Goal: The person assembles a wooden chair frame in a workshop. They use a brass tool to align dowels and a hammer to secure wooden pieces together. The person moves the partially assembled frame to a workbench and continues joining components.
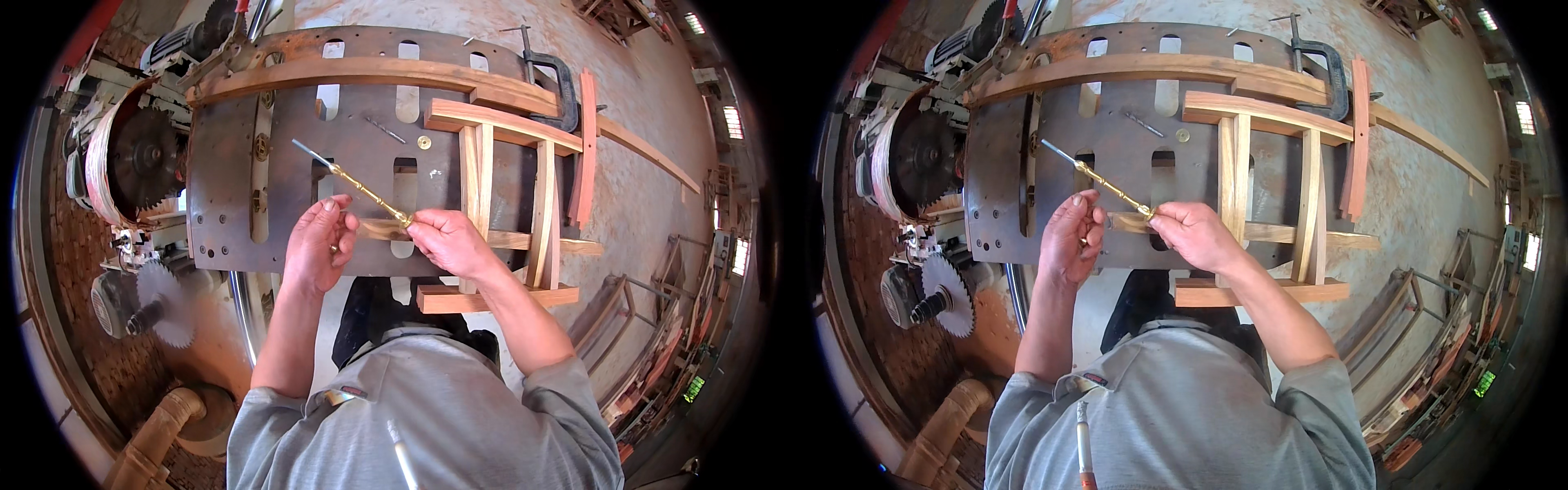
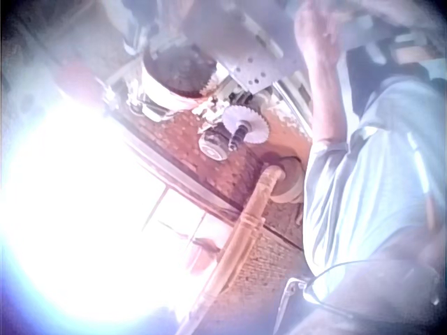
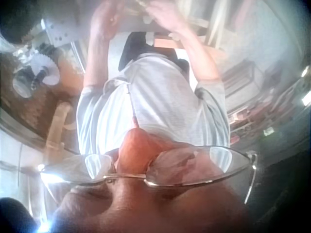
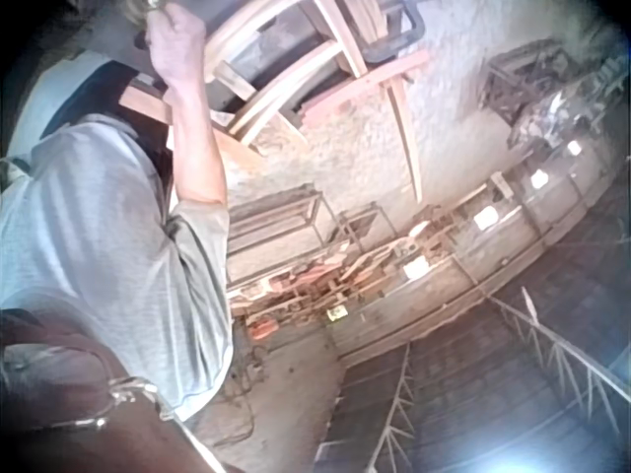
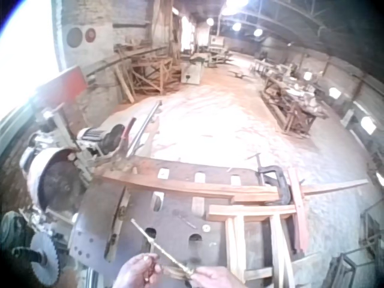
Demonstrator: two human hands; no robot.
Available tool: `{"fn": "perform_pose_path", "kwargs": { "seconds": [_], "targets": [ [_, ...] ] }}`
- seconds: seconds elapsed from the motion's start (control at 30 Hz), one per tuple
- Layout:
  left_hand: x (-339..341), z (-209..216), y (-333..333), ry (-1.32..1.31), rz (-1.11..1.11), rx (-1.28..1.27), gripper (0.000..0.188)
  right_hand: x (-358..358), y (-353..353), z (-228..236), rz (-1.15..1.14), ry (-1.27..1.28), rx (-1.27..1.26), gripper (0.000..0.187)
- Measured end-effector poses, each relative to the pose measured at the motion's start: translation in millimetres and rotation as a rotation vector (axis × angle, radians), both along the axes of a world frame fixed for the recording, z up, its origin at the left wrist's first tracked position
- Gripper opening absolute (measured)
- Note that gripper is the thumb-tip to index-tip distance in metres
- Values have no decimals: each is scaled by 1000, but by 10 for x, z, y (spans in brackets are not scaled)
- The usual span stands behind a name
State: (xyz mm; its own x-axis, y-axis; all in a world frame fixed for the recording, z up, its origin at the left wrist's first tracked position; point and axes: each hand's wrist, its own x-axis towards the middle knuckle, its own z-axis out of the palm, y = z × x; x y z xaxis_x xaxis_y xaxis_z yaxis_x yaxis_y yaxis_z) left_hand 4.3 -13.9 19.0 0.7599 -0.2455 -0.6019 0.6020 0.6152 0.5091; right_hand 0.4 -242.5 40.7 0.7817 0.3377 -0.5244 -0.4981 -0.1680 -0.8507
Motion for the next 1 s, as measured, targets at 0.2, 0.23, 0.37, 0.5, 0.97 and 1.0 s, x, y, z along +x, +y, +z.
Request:
{"fn": "perform_pose_path", "kwargs": {
  "seconds": [0.2, 0.23, 0.37, 0.5, 0.97, 1.0],
  "targets": [
    [-67, -11, -217, -83, -50, 134, 31, -35, 89, -17, -4, -6, 28, 23],
    [-67, -11, -243, -102, -63, 126, 32, -35, 102, -3, -11, 16, 34, 23],
    [-108, 50, -342, -5, -61, 97, 28, -45, 98, -41, 16, -44, -14, 22],
    [-155, 31, -353, 27, -107, 42, 26, -21, 107, 3, -74, 129, 77, 22],
    [-309, 65, -367, -96, -132, 317, 21, -31, 192, -48, -262, 478, 409, 17],
    [-272, 105, -365, -84, -126, 292, 22, -61, 202, -49, -255, 492, 414, 18]
  ]
}}
